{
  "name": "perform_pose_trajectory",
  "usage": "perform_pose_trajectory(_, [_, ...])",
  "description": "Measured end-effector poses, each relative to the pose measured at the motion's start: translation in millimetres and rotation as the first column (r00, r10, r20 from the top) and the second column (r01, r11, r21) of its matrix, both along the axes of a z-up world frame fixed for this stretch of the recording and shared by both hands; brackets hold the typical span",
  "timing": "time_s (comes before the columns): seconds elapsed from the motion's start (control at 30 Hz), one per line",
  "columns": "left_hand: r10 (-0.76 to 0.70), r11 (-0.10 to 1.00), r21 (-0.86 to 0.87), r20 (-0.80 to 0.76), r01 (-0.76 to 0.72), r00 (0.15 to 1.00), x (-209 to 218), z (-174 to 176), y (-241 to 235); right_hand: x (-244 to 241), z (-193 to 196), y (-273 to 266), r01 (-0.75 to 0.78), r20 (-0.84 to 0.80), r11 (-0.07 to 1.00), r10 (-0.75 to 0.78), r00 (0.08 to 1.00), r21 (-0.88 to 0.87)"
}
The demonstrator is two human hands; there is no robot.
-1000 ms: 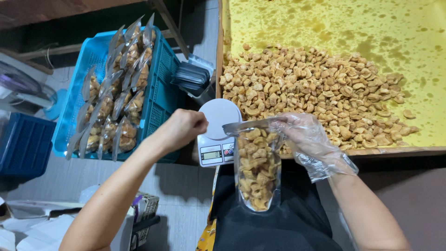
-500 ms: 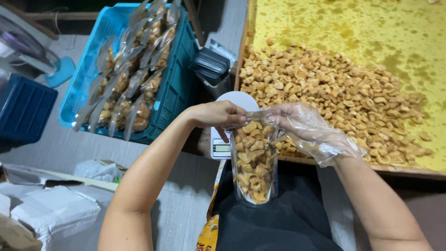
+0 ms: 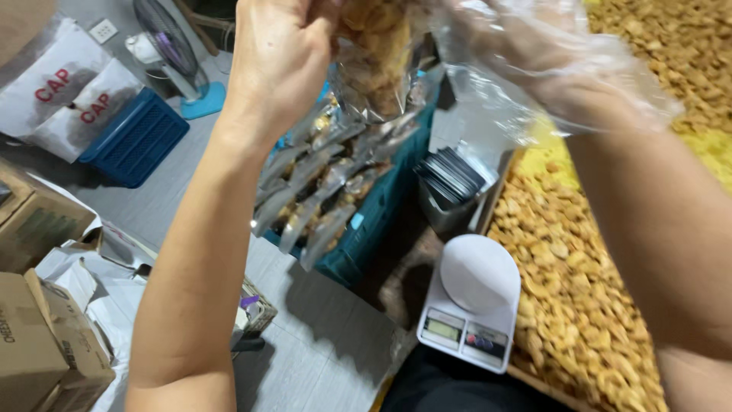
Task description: The person fills a plastic pouch with pieces of food from a large tray, weighs the pouch on a digital scale, and places it into a crate with other filled pouches.
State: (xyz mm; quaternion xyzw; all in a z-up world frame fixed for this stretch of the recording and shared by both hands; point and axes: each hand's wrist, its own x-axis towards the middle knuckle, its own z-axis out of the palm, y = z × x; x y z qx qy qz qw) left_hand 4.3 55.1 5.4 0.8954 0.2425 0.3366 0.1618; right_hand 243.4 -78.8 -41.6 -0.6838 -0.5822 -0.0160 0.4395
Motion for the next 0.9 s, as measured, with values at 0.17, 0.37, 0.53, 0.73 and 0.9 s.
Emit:
perform_pose_trajectory(0.17, [-0.070, 0.996, 0.079, 0.283, 0.049, 0.956, 30.6, -69.6, 106.6, 15.1, -54.4, 151.6, -0.399, 0.318, 0.847, 0.293, 0.902, 0.351])
perform_pose_trajectory(0.37, [-0.085, 0.989, 0.147, 0.371, 0.031, 0.925, 69.2, -189.4, 212.5, 27.0, -134.7, 273.0, -0.190, -0.033, 0.956, 0.202, 0.979, 0.222])
perform_pose_trajectory(0.53, [0.048, 0.996, 0.060, 0.241, -0.065, 0.969, 92.5, -271.1, 256.1, 47.3, -212.2, 321.7, -0.165, -0.209, 0.984, 0.176, 0.962, 0.067])
perform_pose_trajectory(0.73, [0.120, 0.993, -0.020, 0.083, -0.119, 0.989, 102.5, -336.9, 264.2, 59.2, -290.3, 352.1, -0.161, -0.211, 0.982, 0.137, 0.968, -0.102])
perform_pose_trajectory(0.9, [0.024, 0.977, -0.207, -0.082, -0.041, 0.996, 97.7, -349.0, 265.0, 60.5, -296.6, 341.8, -0.201, -0.174, 0.967, 0.173, 0.969, -0.159])
